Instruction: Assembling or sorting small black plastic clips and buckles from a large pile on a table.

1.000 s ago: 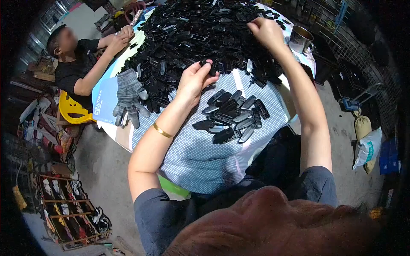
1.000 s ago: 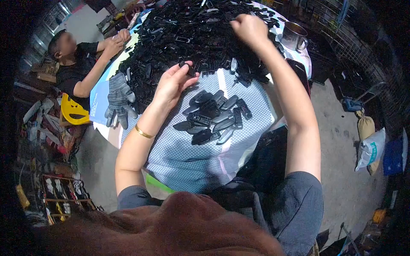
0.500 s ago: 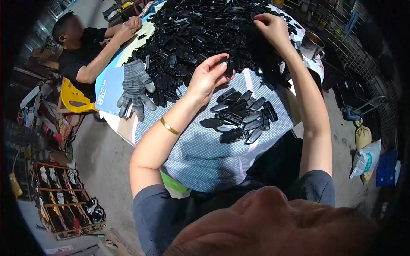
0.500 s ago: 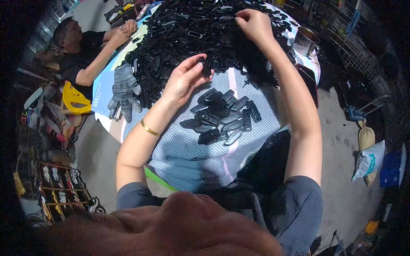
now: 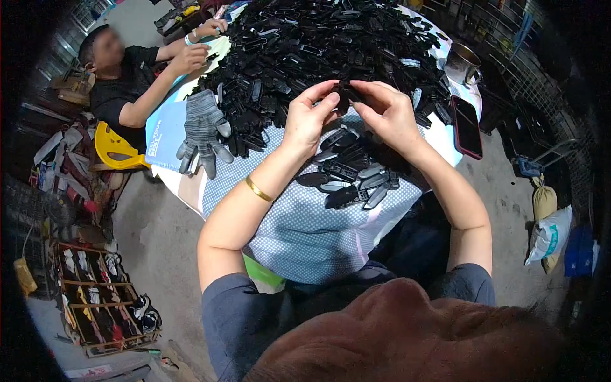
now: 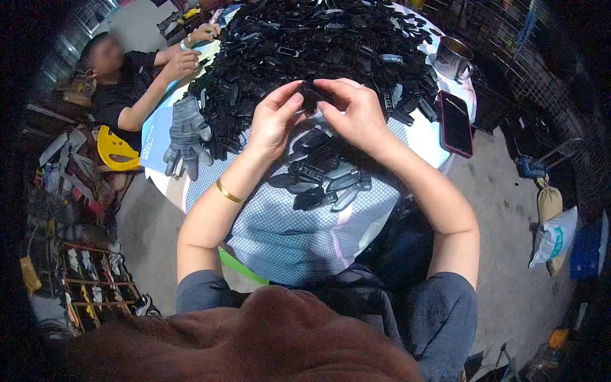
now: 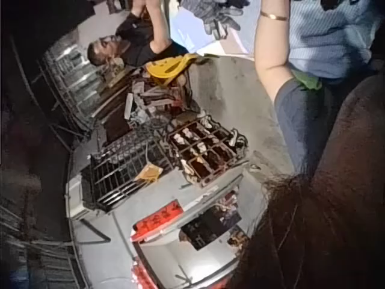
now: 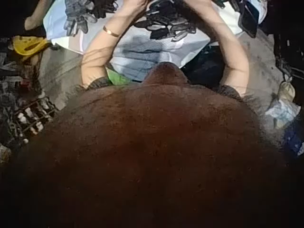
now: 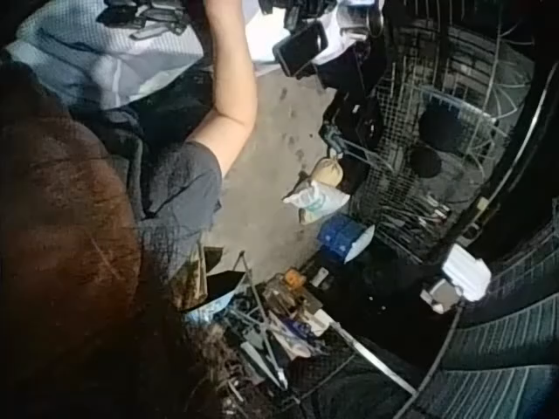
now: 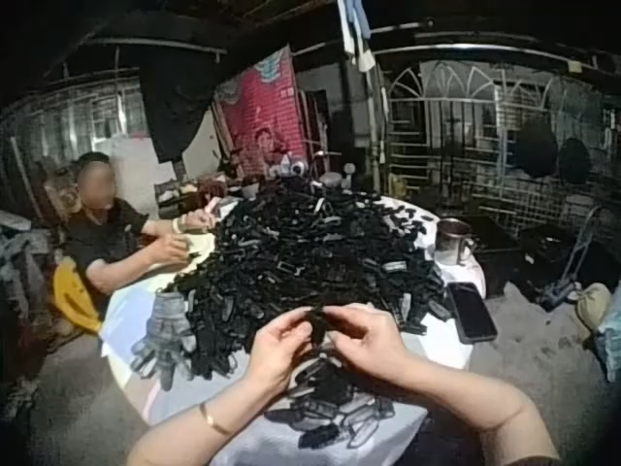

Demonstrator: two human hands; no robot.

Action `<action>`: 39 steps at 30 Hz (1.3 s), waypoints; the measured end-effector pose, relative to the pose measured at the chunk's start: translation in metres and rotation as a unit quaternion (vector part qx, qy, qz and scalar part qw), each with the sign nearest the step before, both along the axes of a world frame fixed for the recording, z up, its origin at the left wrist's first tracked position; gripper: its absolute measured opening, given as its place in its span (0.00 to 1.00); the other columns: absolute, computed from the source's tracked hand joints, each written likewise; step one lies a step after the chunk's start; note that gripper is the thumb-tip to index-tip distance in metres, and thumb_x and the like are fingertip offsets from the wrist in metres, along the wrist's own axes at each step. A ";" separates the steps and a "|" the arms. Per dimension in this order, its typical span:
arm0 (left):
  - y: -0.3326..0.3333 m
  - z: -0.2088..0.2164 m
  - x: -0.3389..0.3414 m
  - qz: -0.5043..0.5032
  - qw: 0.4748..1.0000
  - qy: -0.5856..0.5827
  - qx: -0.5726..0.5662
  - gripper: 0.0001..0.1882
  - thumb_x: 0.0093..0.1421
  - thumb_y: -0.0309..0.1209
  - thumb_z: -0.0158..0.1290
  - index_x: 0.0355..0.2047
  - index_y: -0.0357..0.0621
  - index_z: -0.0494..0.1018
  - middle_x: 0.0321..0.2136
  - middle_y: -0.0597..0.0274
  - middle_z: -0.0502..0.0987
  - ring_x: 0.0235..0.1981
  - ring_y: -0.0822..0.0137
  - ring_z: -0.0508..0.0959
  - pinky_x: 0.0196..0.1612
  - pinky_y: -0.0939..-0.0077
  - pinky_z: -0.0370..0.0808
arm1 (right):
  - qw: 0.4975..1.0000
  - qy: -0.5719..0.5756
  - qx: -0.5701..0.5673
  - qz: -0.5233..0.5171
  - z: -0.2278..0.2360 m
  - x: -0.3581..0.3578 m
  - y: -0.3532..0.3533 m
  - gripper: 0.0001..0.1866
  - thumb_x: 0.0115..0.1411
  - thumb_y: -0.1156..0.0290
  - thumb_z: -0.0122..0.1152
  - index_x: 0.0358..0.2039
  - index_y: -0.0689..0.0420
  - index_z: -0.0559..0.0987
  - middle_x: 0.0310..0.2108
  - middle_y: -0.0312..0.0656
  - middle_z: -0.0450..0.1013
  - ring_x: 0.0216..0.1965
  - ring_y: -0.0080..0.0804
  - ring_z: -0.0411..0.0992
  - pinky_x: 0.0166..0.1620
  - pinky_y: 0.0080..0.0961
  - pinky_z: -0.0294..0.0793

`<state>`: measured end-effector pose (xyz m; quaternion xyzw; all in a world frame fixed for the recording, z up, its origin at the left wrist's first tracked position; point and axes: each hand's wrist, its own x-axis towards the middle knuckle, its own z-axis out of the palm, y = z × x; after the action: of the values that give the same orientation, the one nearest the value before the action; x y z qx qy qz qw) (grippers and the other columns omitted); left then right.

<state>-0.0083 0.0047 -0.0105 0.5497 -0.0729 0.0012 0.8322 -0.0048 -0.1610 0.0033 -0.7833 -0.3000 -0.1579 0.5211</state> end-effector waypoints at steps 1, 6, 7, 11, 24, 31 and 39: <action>0.000 0.002 -0.002 -0.004 1.000 -0.006 -0.003 0.16 0.56 0.25 0.52 0.45 0.38 0.70 0.37 0.64 0.74 0.32 0.76 0.74 0.34 0.85 0.73 | 0.999 -0.028 -0.011 -0.012 0.000 -0.001 0.000 0.17 0.50 0.79 0.58 0.43 0.63 0.74 0.36 0.41 0.71 0.33 0.23 0.71 0.35 0.17 0.71; 0.002 -0.002 0.000 0.009 0.999 -0.031 0.027 0.16 0.55 0.24 0.52 0.45 0.38 0.71 0.36 0.64 0.75 0.32 0.77 0.74 0.35 0.86 0.71 | 0.993 -0.094 -0.049 -0.046 -0.004 -0.005 0.004 0.18 0.49 0.78 0.59 0.43 0.61 0.74 0.32 0.44 0.71 0.30 0.28 0.73 0.33 0.19 0.73; 0.002 -0.004 0.002 0.020 0.998 -0.044 0.035 0.16 0.56 0.24 0.52 0.46 0.38 0.71 0.36 0.63 0.75 0.32 0.78 0.73 0.35 0.86 0.71 | 0.988 -0.134 -0.057 -0.056 -0.006 -0.004 0.005 0.18 0.48 0.78 0.60 0.43 0.61 0.74 0.32 0.44 0.71 0.30 0.30 0.73 0.32 0.20 0.74; 0.003 -0.006 0.002 0.004 0.999 -0.035 0.001 0.16 0.56 0.25 0.51 0.46 0.37 0.70 0.37 0.62 0.76 0.34 0.77 0.73 0.38 0.85 0.71 | 0.970 -0.205 -0.094 -0.087 -0.005 -0.006 0.010 0.19 0.47 0.78 0.61 0.43 0.59 0.74 0.31 0.45 0.71 0.29 0.34 0.73 0.31 0.23 0.74; 0.013 0.014 -0.004 -0.060 0.986 -0.126 0.088 0.13 0.57 0.24 0.49 0.43 0.34 0.72 0.38 0.58 0.76 0.39 0.70 0.74 0.47 0.76 0.69 | 0.986 0.144 -0.064 0.061 0.000 0.005 0.007 0.15 0.51 0.65 0.63 0.33 0.64 0.75 0.20 0.34 0.70 0.22 0.17 0.65 0.25 0.18 0.65; 0.019 0.022 -0.004 -0.055 0.972 -0.151 0.173 0.12 0.55 0.25 0.51 0.40 0.36 0.74 0.35 0.60 0.77 0.36 0.73 0.75 0.43 0.79 0.70 | 0.945 0.106 -0.231 0.204 0.024 0.030 -0.012 0.17 0.50 0.66 0.64 0.36 0.65 0.75 0.25 0.36 0.72 0.27 0.17 0.67 0.29 0.17 0.67; 0.005 0.031 -0.028 -0.149 0.796 -0.381 0.446 0.18 0.45 0.33 0.60 0.38 0.42 0.75 0.29 0.57 0.76 0.33 0.62 0.75 0.38 0.73 0.71 | 0.867 -0.004 -0.350 -0.354 0.033 0.176 -0.058 0.21 0.52 0.51 0.56 0.33 0.58 0.79 0.35 0.52 0.74 0.38 0.47 0.73 0.40 0.38 0.72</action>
<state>-0.0362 0.0098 0.0204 0.7973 -0.4575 0.0541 0.3900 0.1709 -0.2191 0.0361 -0.9674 -0.0404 -0.2191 0.1205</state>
